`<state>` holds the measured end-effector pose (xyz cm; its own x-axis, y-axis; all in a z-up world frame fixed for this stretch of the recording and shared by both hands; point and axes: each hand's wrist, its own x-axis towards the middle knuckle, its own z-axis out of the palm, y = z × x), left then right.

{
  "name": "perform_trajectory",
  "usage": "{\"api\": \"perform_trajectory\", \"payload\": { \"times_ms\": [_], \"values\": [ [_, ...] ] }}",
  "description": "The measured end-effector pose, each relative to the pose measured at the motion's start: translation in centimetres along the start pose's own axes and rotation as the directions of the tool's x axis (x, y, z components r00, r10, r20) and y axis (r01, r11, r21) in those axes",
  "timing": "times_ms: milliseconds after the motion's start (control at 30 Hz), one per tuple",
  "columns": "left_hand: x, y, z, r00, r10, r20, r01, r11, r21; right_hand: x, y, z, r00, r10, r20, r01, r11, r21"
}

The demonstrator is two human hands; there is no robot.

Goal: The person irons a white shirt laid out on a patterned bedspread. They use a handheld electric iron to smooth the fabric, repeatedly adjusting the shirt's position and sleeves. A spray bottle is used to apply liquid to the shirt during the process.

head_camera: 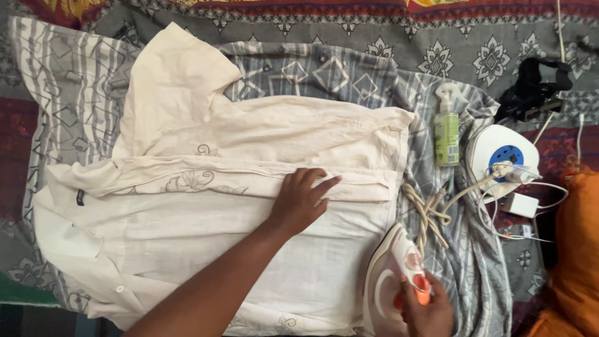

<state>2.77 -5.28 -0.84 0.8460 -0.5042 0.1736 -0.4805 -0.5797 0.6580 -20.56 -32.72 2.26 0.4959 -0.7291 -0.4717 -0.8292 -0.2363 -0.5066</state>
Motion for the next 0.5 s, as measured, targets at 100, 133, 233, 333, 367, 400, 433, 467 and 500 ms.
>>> {"api": "perform_trajectory", "payload": {
  "times_ms": [100, 133, 233, 333, 367, 400, 433, 467, 500],
  "values": [
    [0.8, 0.3, 1.9, 0.980, -0.005, 0.201, -0.015, 0.995, 0.102, -0.6, -5.5, -2.0, 0.983, -0.183, -0.019, 0.181, 0.980, -0.082],
    [1.3, 0.1, 2.2, 0.959, -0.023, 0.283, -0.020, 0.989, 0.146, -0.1, -8.1, -2.1, 0.923, -0.384, -0.036, 0.371, 0.909, -0.188],
    [0.9, 0.4, 2.3, 0.966, -0.033, 0.257, -0.006, 0.989, 0.148, 3.0, -16.3, -1.3, 0.869, -0.479, 0.121, 0.483, 0.773, -0.411],
    [0.7, 0.3, 2.4, 0.971, -0.054, 0.234, 0.021, 0.990, 0.140, 5.2, -21.8, 0.2, 0.813, -0.462, 0.355, 0.582, 0.609, -0.540],
    [0.6, 0.0, 2.3, 0.973, -0.084, 0.213, 0.056, 0.989, 0.137, 5.8, -22.6, 0.5, 0.774, -0.464, 0.431, 0.632, 0.518, -0.577],
    [0.3, -0.3, 2.2, 0.974, -0.121, 0.192, 0.096, 0.987, 0.132, 6.4, -22.9, 0.7, 0.732, -0.452, 0.510, 0.679, 0.419, -0.603],
    [0.0, -0.8, 2.2, 0.973, -0.157, 0.172, 0.136, 0.983, 0.126, 7.1, -22.9, 0.9, 0.749, -0.370, 0.550, 0.662, 0.379, -0.647],
    [-0.1, -1.5, 2.0, 0.971, -0.207, 0.123, 0.194, 0.975, 0.105, 8.0, -22.9, 0.9, 0.762, -0.287, 0.581, 0.648, 0.329, -0.687],
    [-0.2, -2.5, 1.6, 0.964, -0.257, 0.074, 0.251, 0.965, 0.080, 8.9, -22.6, 1.0, 0.772, -0.201, 0.603, 0.635, 0.273, -0.723]
  ]
}}
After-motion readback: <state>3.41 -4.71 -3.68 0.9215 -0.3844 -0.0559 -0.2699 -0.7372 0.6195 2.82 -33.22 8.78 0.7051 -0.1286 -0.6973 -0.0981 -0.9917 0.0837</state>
